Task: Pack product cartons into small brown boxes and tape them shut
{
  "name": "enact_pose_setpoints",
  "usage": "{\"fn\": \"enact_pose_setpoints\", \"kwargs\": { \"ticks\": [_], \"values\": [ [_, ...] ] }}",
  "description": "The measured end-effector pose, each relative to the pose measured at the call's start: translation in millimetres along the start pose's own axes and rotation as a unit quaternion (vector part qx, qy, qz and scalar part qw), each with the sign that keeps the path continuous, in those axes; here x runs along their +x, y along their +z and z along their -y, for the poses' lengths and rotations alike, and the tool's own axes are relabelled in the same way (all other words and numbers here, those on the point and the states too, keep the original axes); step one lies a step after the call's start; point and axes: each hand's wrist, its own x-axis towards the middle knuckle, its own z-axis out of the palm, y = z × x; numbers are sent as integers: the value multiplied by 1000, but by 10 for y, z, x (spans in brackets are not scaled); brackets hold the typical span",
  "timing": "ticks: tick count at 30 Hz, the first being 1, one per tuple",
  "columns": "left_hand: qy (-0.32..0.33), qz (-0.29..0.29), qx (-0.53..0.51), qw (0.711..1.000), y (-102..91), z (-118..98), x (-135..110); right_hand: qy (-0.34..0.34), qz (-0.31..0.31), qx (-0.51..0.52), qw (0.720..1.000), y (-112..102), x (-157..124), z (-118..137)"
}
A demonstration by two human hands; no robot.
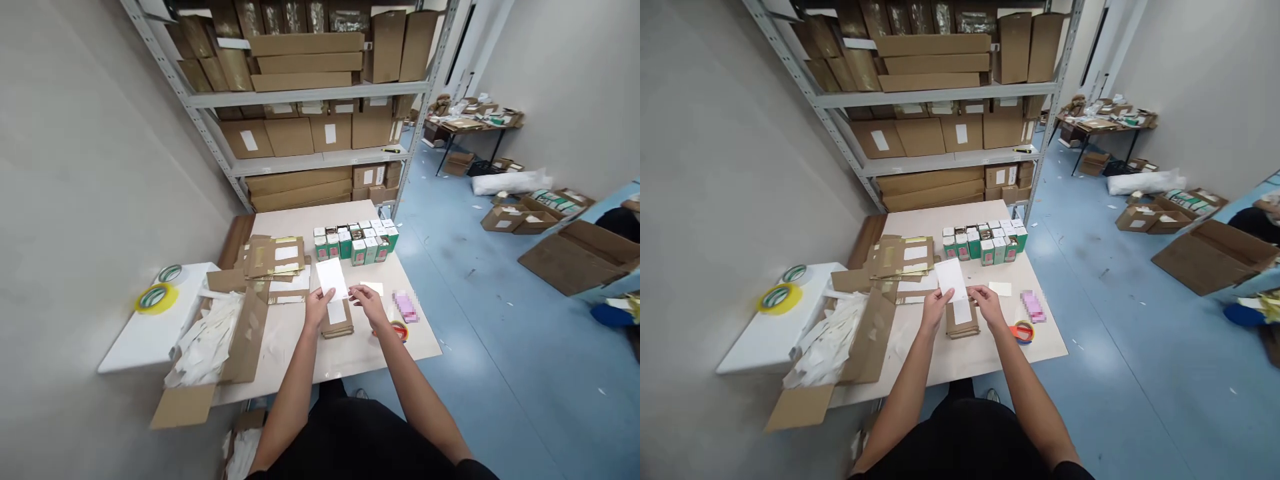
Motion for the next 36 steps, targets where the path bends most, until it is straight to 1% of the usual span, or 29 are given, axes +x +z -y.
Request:
{"fn": "enact_pose_setpoints", "kwargs": {
  "ticks": [1, 3, 7, 11, 15, 19, 23, 26, 28, 30, 32, 34, 36],
  "values": [
    [8, -31, -18, 999, 23, -15, -76, -1, 17, -3, 1000, 18, -66, -14],
    [17, -65, -34, 997, 71, -49, -211, -4, 29, -4, 1000, 38, -174, -34],
    [32, -87, -35, 995, 161, -124, -410, -5, 13, -2, 1000, 31, -300, -14],
    [46, -79, -15, 996, 240, -149, -488, -9, 25, 4, 1000, -37, -363, 57],
    [54, -76, -4, 996, 297, -132, -494, -23, 30, -5, 999, -112, -393, 102],
    [60, -67, 3, 996, 334, -130, -496, -35, 36, -5, 999, -136, -389, 102],
    [63, -63, 9, 996, 340, -150, -504, -38, 40, 3, 998, -114, -389, 96],
    [61, -62, 6, 996, 314, -151, -500, -35, 38, -1, 999, -92, -401, 103],
    [54, -52, 9, 997, 285, -133, -487, -32, 38, 0, 999, -74, -409, 109],
    [42, -40, 31, 998, 251, -107, -469, -35, 42, 8, 998, -51, -416, 115],
    [43, -52, 90, 994, 221, -87, -457, -45, 49, 17, 998, -20, -420, 119],
    [69, -76, 159, 982, 201, -88, -465, -56, 56, 21, 997, 17, -423, 122],
    [110, -76, 200, 971, 192, -115, -494, -66, 59, 19, 996, 52, -423, 122]
  ]
}}
